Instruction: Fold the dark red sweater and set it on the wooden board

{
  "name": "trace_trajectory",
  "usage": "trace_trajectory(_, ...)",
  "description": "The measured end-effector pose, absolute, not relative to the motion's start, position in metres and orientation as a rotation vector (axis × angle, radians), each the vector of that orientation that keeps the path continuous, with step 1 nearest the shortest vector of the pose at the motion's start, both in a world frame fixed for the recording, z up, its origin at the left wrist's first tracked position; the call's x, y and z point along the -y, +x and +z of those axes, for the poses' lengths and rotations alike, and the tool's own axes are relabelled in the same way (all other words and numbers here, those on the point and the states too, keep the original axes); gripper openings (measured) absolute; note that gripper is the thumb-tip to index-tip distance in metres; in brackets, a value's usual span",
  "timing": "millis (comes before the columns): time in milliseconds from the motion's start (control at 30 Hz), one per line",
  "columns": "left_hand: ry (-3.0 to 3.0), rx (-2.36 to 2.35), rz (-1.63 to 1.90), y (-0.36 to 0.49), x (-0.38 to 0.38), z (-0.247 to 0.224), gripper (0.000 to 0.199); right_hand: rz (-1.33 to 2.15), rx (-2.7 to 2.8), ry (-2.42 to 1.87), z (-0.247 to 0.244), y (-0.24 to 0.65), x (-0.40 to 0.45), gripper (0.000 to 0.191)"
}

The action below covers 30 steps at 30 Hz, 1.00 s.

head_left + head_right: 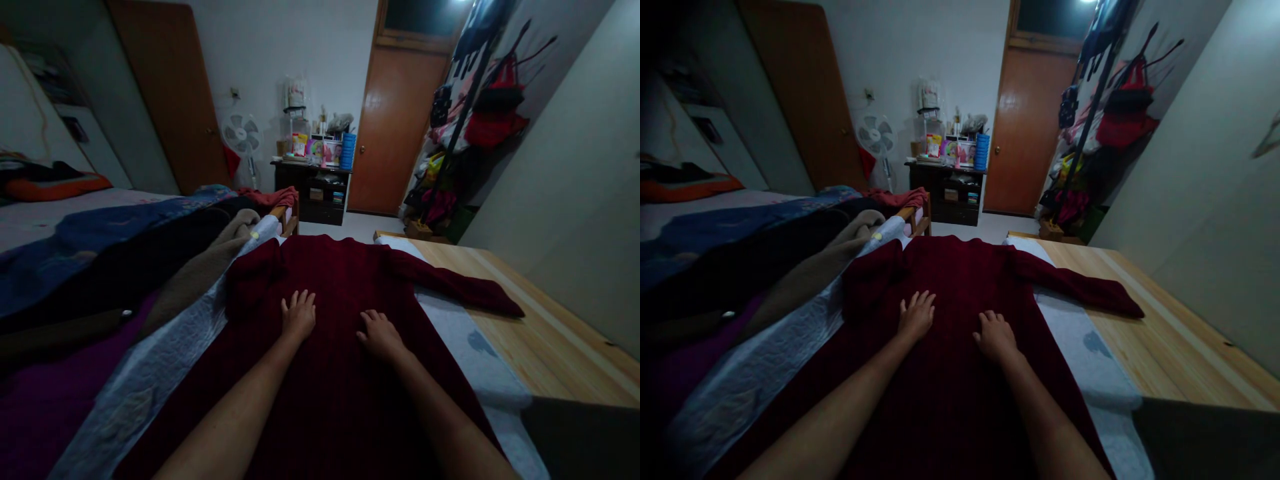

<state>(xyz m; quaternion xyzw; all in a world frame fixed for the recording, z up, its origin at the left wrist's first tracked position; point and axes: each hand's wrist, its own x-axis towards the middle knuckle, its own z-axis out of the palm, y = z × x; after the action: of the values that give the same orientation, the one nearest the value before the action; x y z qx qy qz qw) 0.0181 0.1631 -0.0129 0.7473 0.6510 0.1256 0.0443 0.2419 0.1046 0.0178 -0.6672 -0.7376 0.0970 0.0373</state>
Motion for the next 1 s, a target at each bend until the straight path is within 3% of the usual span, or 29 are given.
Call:
trace_trajectory(67, 2.168, -1.995, 0.31, 0.023, -0.162, -0.006, 0.047, 0.308, 2.235, -1.957, 0.041, 0.258, -0.107, 0.035)
trace_trajectory(233, 1.899, -1.936, 0.226, 0.052, -0.162, 0.014, 0.052, -0.227, 1.64, -2.231, 0.085, 0.314, -0.134, 0.04)
trace_trajectory(400, 2.209, -1.828, 0.352, 0.076, -0.153, -0.002, 0.059, 0.219, 1.51, -2.492, 0.082, 0.354, -0.169, 0.05)
trace_trajectory(600, 2.407, -1.814, 0.349, 0.077, -0.147, -0.02, 0.062, 0.479, 1.471, -2.453, 0.068, 0.37, -0.191, 0.029)
trace_trajectory(767, 2.445, -1.834, 0.338, 0.076, -0.146, -0.019, 0.061, 0.398, 1.438, -2.407, 0.067, 0.371, -0.194, 0.022)
trace_trajectory(1000, 2.449, -1.836, 0.353, 0.075, -0.145, -0.021, 0.059, 0.113, 1.428, -2.482, 0.064, 0.366, -0.177, 0.034)
